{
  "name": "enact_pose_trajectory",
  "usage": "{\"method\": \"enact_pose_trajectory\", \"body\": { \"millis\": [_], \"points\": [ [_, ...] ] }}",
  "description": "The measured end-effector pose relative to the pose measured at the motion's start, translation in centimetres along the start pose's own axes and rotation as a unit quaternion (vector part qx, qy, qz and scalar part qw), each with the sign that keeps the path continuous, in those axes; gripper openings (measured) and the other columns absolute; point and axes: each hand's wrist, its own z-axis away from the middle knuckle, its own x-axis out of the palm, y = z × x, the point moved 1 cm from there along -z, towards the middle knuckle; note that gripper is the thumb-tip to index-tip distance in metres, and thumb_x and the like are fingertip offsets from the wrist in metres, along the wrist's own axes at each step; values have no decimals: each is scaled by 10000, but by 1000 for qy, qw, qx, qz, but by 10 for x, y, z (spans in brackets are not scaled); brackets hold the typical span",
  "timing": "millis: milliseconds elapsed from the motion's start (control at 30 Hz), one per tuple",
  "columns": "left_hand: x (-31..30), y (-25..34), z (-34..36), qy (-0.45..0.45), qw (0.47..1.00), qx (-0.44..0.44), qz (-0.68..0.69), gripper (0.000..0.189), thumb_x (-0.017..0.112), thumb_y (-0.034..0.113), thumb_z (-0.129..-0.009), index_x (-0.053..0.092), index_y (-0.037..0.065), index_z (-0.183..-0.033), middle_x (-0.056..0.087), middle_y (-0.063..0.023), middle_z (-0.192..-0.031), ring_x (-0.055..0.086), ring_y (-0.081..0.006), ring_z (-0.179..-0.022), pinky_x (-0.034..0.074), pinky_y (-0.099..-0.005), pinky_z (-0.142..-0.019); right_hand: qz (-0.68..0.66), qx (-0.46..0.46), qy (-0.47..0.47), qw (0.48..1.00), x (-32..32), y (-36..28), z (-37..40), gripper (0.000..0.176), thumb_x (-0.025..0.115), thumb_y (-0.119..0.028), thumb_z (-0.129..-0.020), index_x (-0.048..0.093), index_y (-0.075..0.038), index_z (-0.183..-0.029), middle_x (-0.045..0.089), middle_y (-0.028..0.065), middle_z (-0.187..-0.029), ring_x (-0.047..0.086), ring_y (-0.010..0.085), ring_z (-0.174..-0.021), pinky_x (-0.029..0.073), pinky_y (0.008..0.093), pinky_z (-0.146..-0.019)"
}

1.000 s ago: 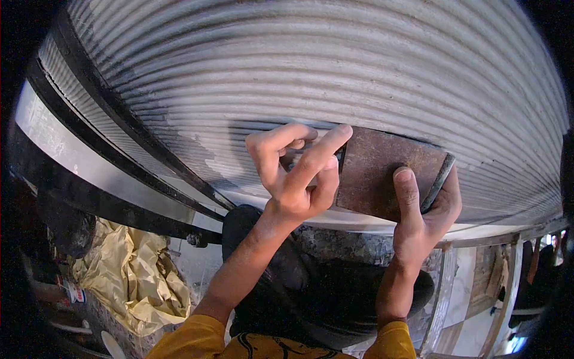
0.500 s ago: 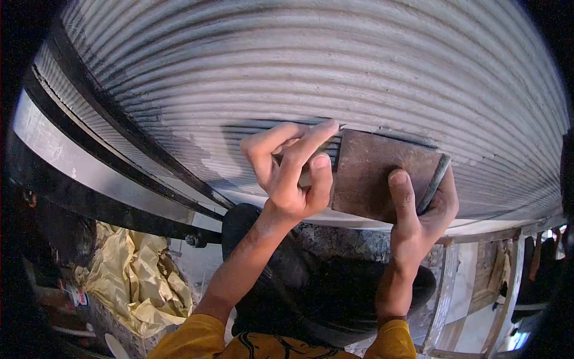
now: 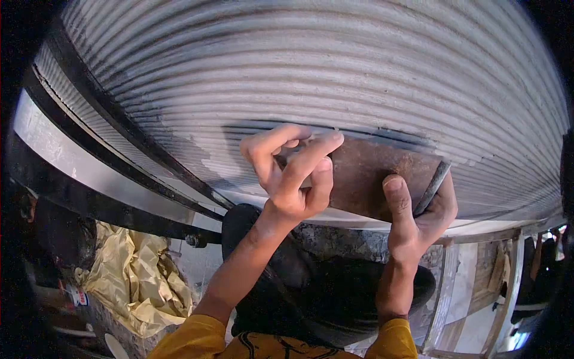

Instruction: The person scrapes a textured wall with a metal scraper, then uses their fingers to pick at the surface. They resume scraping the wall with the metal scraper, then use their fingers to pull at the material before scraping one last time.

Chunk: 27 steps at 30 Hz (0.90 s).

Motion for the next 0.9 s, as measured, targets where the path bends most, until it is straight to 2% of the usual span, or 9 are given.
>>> {"method": "enact_pose_trajectory", "body": {
  "millis": [33, 133, 233, 333, 400, 467, 533, 667, 900],
  "points": [
    [0, 0, 1, 5, 999, -17, 43, 309, 617, 95, -851, 694, 137, -1147, 527, -59, -1063, 410, -196, -942, 391, -305, -773, 4, -8, 2, 1000, 0, -1, 0, 252, 766, -154, -819, 645, 14, -963, 673, 69, -842, 596, 123, -786, 467, 251, -734],
    [7, -4, 10, 62, 993, -17, 102, 299, 618, 99, -865, 677, 136, -1155, 566, -43, -1009, 437, -189, -933, 384, -311, -770, 66, -75, 38, 994, -5, 6, 3, 245, 775, -163, -812, 643, 6, -932, 673, 68, -790, 596, 131, -710, 474, 260, -684],
    [15, -7, 8, 129, 985, -13, 110, 294, 637, 108, -876, 673, 131, -1167, 566, -33, -976, 460, -181, -916, 366, -313, -779, 41, -85, 60, 994, -3, 3, -1, 241, 781, -158, -802, 635, -3, -914, 674, 67, -777, 582, 143, -660, 478, 273, -663],
    [9, -4, 5, 55, 998, -7, -2, 301, 667, 104, -870, 674, 128, -1170, 556, -17, -954, 466, -174, -911, 343, -320, -791, 90, -98, 40, 990, -5, 4, -3, 238, 784, -155, -799, 625, -6, -893, 668, 62, -762, 569, 140, -660, 475, 272, -677],
    [8, -2, 3, 50, 999, -13, -13, 301, 704, 91, -843, 696, 145, -1139, 537, -7, -947, 463, -165, -899, 323, -328, -799, 103, -107, 55, 987, -8, 4, -6, 238, 782, -152, -802, 620, -5, -897, 661, 60, -766, 563, 138, -671, 472, 271, -686],
    [6, 4, -1, 25, 998, -38, -32, 183, 681, 10, -846, 659, 28, -1027, 639, -83, -985, 492, -220, -903, 439, -330, -755, 115, -116, 68, 984, -10, 4, -8, 239, 780, -148, -805, 614, -4, -900, 653, 58, -771, 556, 137, -681, 469, 271, -695],
    [7, 3, -4, 26, 999, -24, -40, 172, 692, 11, -839, 667, 36, -1008, 644, -78, -947, 489, -215, -889, 435, -325, -744, 41, -102, 91, 990, -13, 4, -7, 243, 775, -146, -809, 605, -4, -910, 636, 55, -799, 550, 132, -727, 460, 266, -720],
    [7, 8, -11, 19, 998, -20, -50, 142, 698, 18, -841, 672, 43, -978, 650, -64, -864, 475, -210, -869, 421, -329, -724, 57, -72, 99, 991, -29, 7, 0, 265, 773, -167, -808, 599, -5, -925, 623, 47, -835, 540, 129, -769, 445, 259, -759],
    [15, 18, -16, 48, 995, -44, -76, 42, 649, 41, -882, 634, 25, -918, 574, -71, -871, 460, -230, -852, 406, -334, -723, 61, -50, 122, 989, -58, 12, 7, 291, 774, -180, -807, 592, 0, -946, 613, 42, -842, 542, 132, -789, 442, 257, -774]
  ]
}}
